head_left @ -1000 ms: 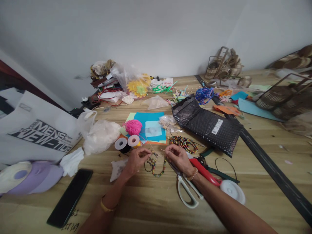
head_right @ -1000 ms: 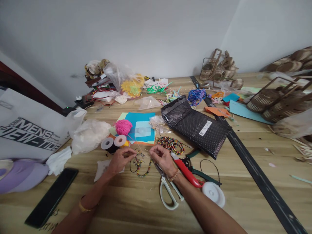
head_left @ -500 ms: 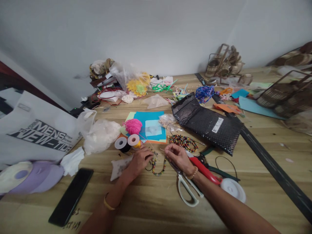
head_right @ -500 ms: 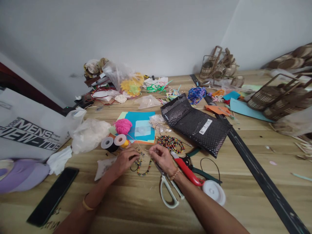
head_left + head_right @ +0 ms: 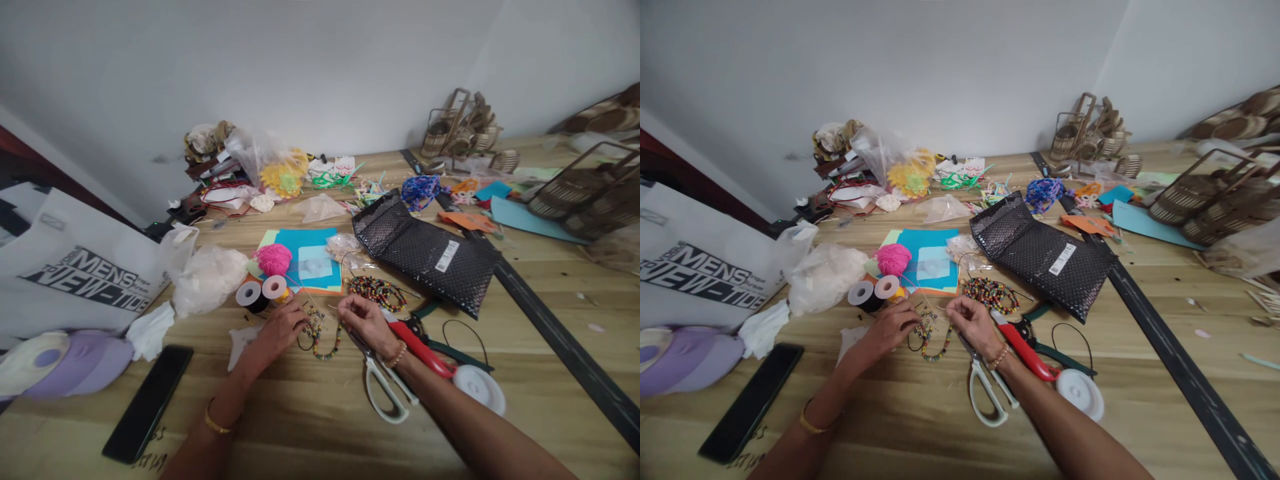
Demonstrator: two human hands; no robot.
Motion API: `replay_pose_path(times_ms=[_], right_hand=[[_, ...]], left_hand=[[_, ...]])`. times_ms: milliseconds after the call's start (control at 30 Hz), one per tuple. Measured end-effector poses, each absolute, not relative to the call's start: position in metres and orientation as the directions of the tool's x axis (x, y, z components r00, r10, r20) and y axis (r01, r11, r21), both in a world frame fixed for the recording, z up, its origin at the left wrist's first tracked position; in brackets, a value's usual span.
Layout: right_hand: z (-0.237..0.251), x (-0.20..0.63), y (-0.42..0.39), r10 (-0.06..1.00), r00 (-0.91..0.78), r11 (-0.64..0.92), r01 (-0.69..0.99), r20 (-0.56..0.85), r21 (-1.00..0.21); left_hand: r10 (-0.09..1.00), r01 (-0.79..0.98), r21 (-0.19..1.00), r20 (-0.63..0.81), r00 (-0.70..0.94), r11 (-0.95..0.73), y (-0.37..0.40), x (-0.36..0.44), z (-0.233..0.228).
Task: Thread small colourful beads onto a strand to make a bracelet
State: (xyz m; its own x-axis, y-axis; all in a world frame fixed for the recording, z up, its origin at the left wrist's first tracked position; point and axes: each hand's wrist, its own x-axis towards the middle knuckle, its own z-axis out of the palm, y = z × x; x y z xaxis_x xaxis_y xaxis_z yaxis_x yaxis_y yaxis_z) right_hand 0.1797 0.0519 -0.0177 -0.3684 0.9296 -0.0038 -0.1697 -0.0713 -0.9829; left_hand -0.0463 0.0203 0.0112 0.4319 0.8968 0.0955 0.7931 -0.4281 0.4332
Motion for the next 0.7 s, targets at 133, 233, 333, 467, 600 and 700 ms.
replay_pose_path(times_ms=[133, 233, 333, 467, 600, 700], right_hand=[[-0.019, 0.180, 0.052, 0.929, -0.370, -0.076, -0.171, -0.008, -0.982], [-0.017, 0.180, 0.052, 0.927, -0.375, -0.082, -0.159, -0.017, -0.984], [-0.017, 0.179, 0.052, 0.928, -0.373, -0.077, -0.153, -0.015, -0.985], [-0.017, 0.179, 0.053, 0.929, -0.370, -0.074, -0.154, -0.012, -0.985], [-0.017, 0.179, 0.053, 0.929, -0.370, -0.078, -0.151, -0.016, -0.985], [-0.017, 0.179, 0.053, 0.929, -0.371, -0.077, -0.152, -0.015, -0.985]], left_hand=[[0.903, 0.805, 0.427, 0.072, 0.424, -0.412, 0.020, -0.045, 0.013], [0.907, 0.819, 0.416, 0.037, 0.419, -0.395, 0.020, -0.045, 0.017], [0.909, 0.837, 0.389, -0.001, 0.417, -0.384, 0.018, -0.048, 0.019], [0.906, 0.855, 0.339, -0.019, 0.423, -0.392, 0.018, -0.053, 0.020], [0.925, 0.874, 0.328, 0.003, 0.380, -0.360, 0.019, -0.056, 0.022], [0.939, 0.884, 0.324, 0.047, 0.340, -0.337, 0.019, -0.053, 0.020]])
